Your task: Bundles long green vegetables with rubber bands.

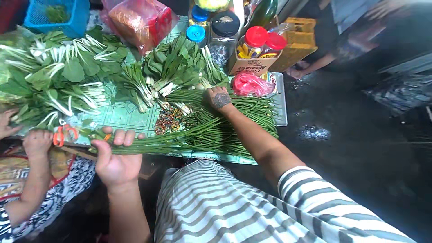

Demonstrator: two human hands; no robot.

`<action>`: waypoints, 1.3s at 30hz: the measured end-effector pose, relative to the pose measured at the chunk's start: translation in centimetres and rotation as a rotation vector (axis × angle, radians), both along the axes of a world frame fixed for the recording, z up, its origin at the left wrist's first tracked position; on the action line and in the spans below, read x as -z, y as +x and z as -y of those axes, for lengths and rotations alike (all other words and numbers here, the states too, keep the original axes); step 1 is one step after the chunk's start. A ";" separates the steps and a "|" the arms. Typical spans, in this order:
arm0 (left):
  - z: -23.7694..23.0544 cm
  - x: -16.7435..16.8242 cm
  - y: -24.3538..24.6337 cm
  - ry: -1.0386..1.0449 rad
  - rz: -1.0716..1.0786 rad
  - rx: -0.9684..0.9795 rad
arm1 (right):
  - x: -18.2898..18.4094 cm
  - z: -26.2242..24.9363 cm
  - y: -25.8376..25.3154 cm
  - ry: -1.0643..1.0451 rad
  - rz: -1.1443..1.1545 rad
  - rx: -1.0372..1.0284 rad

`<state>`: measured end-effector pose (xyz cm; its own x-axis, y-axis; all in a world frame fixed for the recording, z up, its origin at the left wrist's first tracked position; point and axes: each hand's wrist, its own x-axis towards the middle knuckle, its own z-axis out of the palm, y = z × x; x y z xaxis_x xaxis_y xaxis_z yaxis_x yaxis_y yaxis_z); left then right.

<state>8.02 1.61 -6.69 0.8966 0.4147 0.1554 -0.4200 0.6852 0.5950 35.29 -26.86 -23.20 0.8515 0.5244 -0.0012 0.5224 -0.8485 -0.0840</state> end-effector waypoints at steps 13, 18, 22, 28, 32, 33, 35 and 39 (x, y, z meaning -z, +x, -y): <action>0.7 -0.4 -1.1 0.005 0.007 -0.021 | -1.6 1.9 0.1 0.610 -0.178 0.301; 1.2 0.3 -1.0 -0.007 -0.036 -0.026 | -0.7 -0.4 0.3 0.455 -0.275 0.187; 1.3 0.1 -1.0 0.004 -0.032 -0.018 | 0.3 -2.1 0.0 0.203 -0.252 0.177; 0.4 0.1 -2.9 -0.006 0.001 -0.052 | -0.2 -0.8 -0.8 0.217 -0.143 0.121; -1.1 -1.1 -4.9 0.038 0.041 -0.091 | -4.8 2.5 0.6 0.620 -0.174 0.193; -1.6 -1.7 -5.3 0.059 0.050 -0.099 | -5.9 3.7 1.1 0.761 -0.178 0.210; -2.4 -2.8 -5.9 0.101 0.046 -0.125 | -7.9 6.0 2.7 1.077 -0.192 0.246; -5.6 -3.7 -6.8 0.072 0.075 -0.096 | -12.9 11.1 3.7 1.452 -0.080 0.226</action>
<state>1.18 7.23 -2.98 0.8382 0.4833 0.2526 -0.5265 0.5965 0.6058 39.00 -37.94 -10.34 0.9368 -0.0346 0.3480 0.3458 -0.0580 -0.9365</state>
